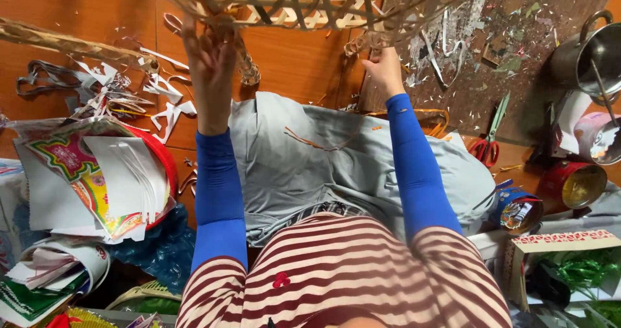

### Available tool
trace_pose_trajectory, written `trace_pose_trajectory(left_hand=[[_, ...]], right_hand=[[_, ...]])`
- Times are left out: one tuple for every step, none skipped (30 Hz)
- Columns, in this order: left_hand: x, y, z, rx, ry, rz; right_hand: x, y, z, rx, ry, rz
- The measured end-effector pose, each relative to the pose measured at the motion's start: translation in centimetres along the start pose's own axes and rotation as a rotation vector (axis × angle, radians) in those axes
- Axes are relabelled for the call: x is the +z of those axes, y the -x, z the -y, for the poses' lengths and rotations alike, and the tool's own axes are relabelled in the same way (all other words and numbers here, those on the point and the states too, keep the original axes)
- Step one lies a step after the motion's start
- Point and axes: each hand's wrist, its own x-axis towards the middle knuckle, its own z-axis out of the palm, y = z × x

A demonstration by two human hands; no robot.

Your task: The recorder is weaving and tying thin bamboo strips to construct a large decorative frame.

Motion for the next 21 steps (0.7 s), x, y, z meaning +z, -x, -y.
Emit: trace_pose_trajectory(left_hand=[[-0.1, 0.3, -0.1, -0.002, -0.048, 0.025], [-0.5, 0.7, 0.6, 0.003, -0.046, 0.026], [-0.7, 1.0, 1.4, 0.005, -0.128, 0.041], [-1.0, 1.4, 2.1, 0.008, -0.209, 0.055], [-0.7, 1.3, 2.0, 0.016, -0.206, 0.053], [-0.5, 1.3, 2.0, 0.053, -0.344, 0.058], [-0.3, 1.4, 1.9, 0.087, -0.483, 0.061], [0.1, 1.4, 2.6, 0.093, -0.482, 0.057], [0.4, 1.4, 3.2, 0.034, -0.488, 0.023], [0.8, 1.4, 3.9, -0.027, -0.494, -0.011], [0.7, 1.6, 4.7, -0.025, -0.495, -0.013], [0.6, 1.7, 5.5, -0.080, -0.383, -0.030], [0.5, 1.8, 6.4, -0.136, -0.272, -0.044], [0.4, 1.7, 5.5, -0.136, -0.274, -0.043], [0.3, 1.9, 4.7, -0.063, -0.296, -0.034], [0.3, 2.1, 4.0, 0.009, -0.317, -0.024], [0.1, 2.6, 4.7, 0.003, -0.317, -0.022], [0.0, 3.1, 5.4, 0.031, -0.316, -0.030], [-0.1, 3.3, 6.1, 0.066, -0.314, -0.039], [0.1, 2.9, 6.3, 0.065, -0.314, -0.037], [0.5, 3.4, 6.4, 0.080, -0.362, -0.052]], right_hand=[[-0.2, 0.3, -0.3, 0.038, -0.052, -0.005], [-0.6, 0.7, 1.3, 0.035, -0.051, -0.008], [-1.2, 1.0, 3.0, 0.015, -0.174, 0.007], [-1.7, 1.3, 4.7, -0.004, -0.298, 0.022], [-1.7, 1.1, 5.4, -0.013, -0.295, 0.021], [-1.6, 0.9, 6.0, 0.063, -0.671, 0.046], [-1.5, 0.9, 6.6, 0.143, -1.047, 0.075], [-0.7, 0.1, 5.2, 0.136, -1.045, 0.078], [0.1, -0.7, 3.8, 0.150, -1.252, 0.089], [0.9, -1.5, 2.3, 0.166, -1.458, 0.100], [0.7, -1.2, 3.4, 0.164, -1.458, 0.103], [0.5, -1.0, 4.4, 0.026, -1.205, 0.080], [0.4, -0.8, 5.4, -0.102, -0.951, 0.054], [-0.5, -0.3, 7.3, -0.103, -0.953, 0.054], [-1.4, 0.5, 8.9, -0.132, -0.738, 0.016], [-2.4, 1.1, 10.6, -0.158, -0.523, -0.020], [-2.2, 1.3, 10.2, -0.152, -0.522, -0.020], [-2.0, 1.6, 9.8, -0.124, -0.704, -0.007], [-1.8, 1.5, 9.5, -0.101, -0.887, 0.005], [-0.3, 0.4, 6.6, -0.101, -0.887, 0.004], [1.1, 0.5, 3.2, -0.075, -0.976, -0.021]])
